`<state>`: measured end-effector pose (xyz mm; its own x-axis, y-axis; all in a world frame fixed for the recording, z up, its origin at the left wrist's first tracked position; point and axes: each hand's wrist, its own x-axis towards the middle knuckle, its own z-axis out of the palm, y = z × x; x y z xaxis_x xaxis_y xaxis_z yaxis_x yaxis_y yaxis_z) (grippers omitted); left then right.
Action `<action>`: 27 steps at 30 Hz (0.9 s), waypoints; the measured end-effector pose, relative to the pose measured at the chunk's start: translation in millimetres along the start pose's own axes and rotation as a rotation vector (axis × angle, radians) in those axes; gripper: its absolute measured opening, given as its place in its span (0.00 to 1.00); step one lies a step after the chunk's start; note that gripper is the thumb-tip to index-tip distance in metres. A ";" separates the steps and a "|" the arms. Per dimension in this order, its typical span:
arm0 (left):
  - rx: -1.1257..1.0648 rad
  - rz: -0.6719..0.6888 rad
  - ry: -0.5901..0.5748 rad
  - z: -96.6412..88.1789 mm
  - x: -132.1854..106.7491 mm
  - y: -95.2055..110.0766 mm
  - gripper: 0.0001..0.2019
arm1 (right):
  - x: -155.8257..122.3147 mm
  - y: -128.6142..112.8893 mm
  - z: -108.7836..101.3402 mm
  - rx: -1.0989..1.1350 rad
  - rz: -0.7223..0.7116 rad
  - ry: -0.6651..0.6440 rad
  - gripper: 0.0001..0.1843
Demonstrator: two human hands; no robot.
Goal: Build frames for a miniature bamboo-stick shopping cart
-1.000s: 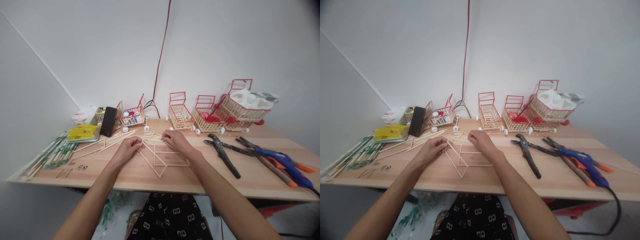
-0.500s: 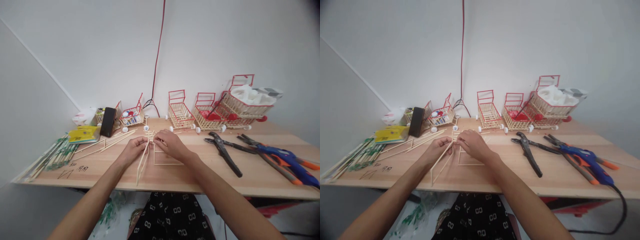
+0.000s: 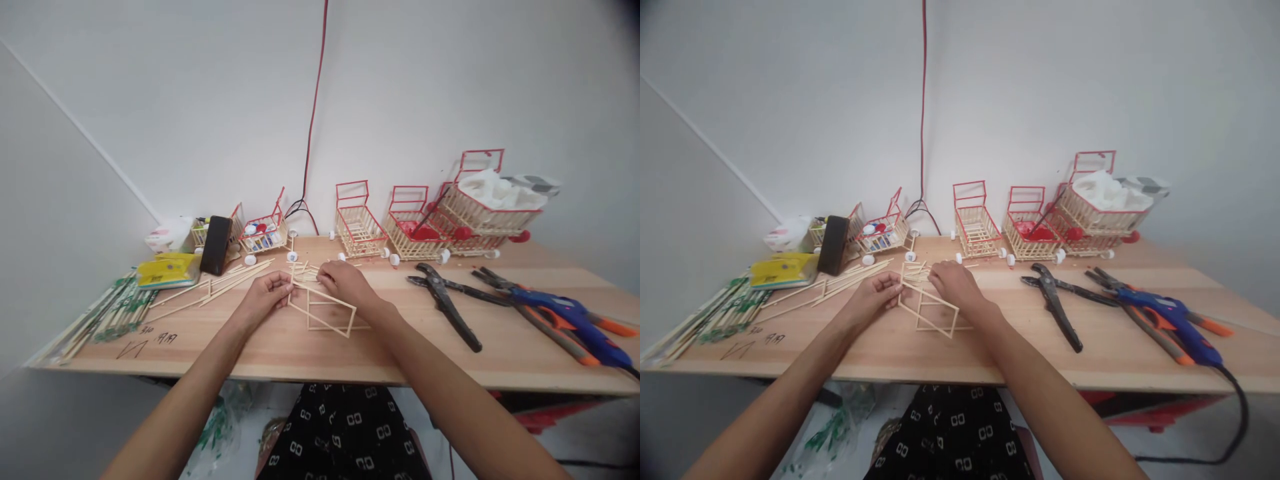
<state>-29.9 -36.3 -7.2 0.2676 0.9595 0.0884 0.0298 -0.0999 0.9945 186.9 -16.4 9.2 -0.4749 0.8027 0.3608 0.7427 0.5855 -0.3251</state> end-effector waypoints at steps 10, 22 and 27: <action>-0.147 -0.041 -0.049 1.2 -7.4 10.4 0.16 | 0.7 3.6 -1.7 -0.014 0.045 -0.026 0.09; -0.009 -0.027 -0.051 -1.7 -7.3 6.7 0.14 | -4.7 10.1 -1.9 -0.015 0.055 -0.030 0.08; 0.014 -0.024 -0.094 -3.2 -7.0 7.0 0.14 | -4.7 9.8 -2.7 -0.054 -0.003 -0.060 0.08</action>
<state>-34.6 -42.9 -0.7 0.3560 0.9326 0.0586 0.0506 -0.0819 0.9954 197.7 -14.7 6.7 -0.5030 0.8074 0.3083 0.7652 0.5819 -0.2756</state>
